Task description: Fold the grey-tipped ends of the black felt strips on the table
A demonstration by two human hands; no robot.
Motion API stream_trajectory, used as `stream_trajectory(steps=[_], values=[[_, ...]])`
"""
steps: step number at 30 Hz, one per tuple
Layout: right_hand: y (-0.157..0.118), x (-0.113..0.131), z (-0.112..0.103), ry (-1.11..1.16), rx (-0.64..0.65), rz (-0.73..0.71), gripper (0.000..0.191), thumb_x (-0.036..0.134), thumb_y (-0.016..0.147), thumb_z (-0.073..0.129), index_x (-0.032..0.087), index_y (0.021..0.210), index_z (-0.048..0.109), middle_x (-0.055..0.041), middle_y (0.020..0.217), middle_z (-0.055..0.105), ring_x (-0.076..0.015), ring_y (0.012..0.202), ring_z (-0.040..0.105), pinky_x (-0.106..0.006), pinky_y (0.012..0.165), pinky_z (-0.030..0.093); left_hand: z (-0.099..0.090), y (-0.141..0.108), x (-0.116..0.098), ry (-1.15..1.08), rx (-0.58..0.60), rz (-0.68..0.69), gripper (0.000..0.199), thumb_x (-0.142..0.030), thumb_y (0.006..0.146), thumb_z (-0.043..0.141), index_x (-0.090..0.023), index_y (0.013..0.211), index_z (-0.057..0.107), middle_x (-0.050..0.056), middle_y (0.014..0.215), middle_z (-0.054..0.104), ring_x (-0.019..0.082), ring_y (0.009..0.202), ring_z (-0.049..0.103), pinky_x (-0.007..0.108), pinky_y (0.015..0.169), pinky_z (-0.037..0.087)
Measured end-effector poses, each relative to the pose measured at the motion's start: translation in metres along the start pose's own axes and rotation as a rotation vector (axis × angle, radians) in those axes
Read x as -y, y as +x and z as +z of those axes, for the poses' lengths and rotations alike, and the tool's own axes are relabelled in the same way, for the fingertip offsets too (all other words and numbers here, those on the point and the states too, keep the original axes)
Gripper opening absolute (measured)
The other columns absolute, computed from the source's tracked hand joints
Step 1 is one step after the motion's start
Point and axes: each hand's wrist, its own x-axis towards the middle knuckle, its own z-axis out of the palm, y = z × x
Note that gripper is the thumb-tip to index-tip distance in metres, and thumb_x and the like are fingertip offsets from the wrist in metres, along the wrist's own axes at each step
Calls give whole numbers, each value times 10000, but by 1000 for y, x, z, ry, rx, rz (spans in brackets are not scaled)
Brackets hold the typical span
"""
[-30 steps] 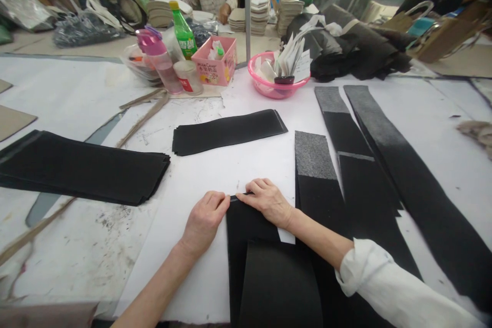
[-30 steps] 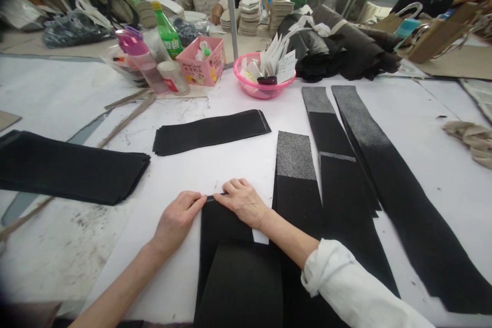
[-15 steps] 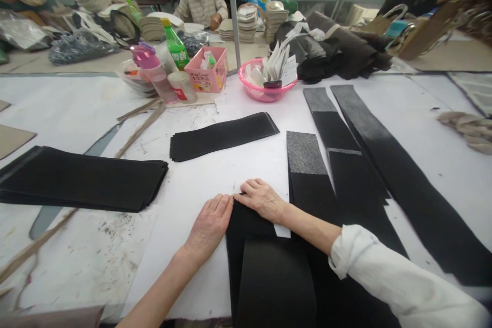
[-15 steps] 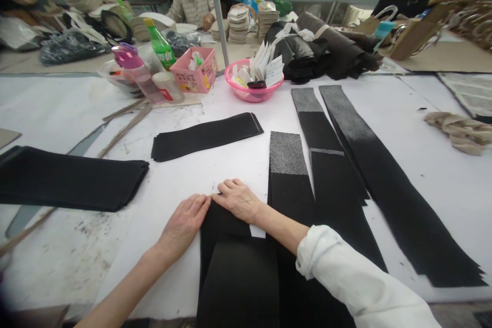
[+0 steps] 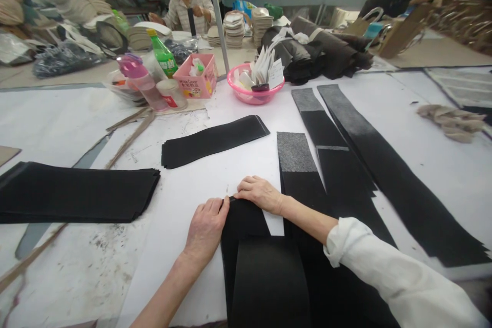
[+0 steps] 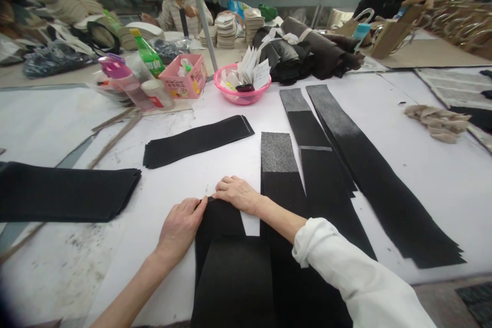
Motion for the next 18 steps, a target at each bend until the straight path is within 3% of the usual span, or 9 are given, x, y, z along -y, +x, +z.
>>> stream_trajectory(steps=[9,14,18], values=[[-3,-2,-9,-44,50,-23,207,246,997,442,188,1019,640,-55,973,582,-191,935,458,-317,803,375,-3,2,0,5,31,17,437,-127,892,509,-152,1326,465,89,1005,565,235,941,519,368,775,435],[-2,7,-9,-145,71,-13,210,215,998,425,162,977,627,-74,955,564,-207,920,444,-334,795,379,-9,10,-5,47,14,97,387,-77,881,482,-85,1267,509,136,1153,551,278,1105,470,398,904,415],[-3,5,-8,-135,67,-1,197,224,995,441,169,1009,629,-66,973,572,-205,929,452,-332,801,383,-11,16,-10,51,37,101,379,-64,871,481,-52,1248,512,121,1060,575,258,994,513,386,855,439]])
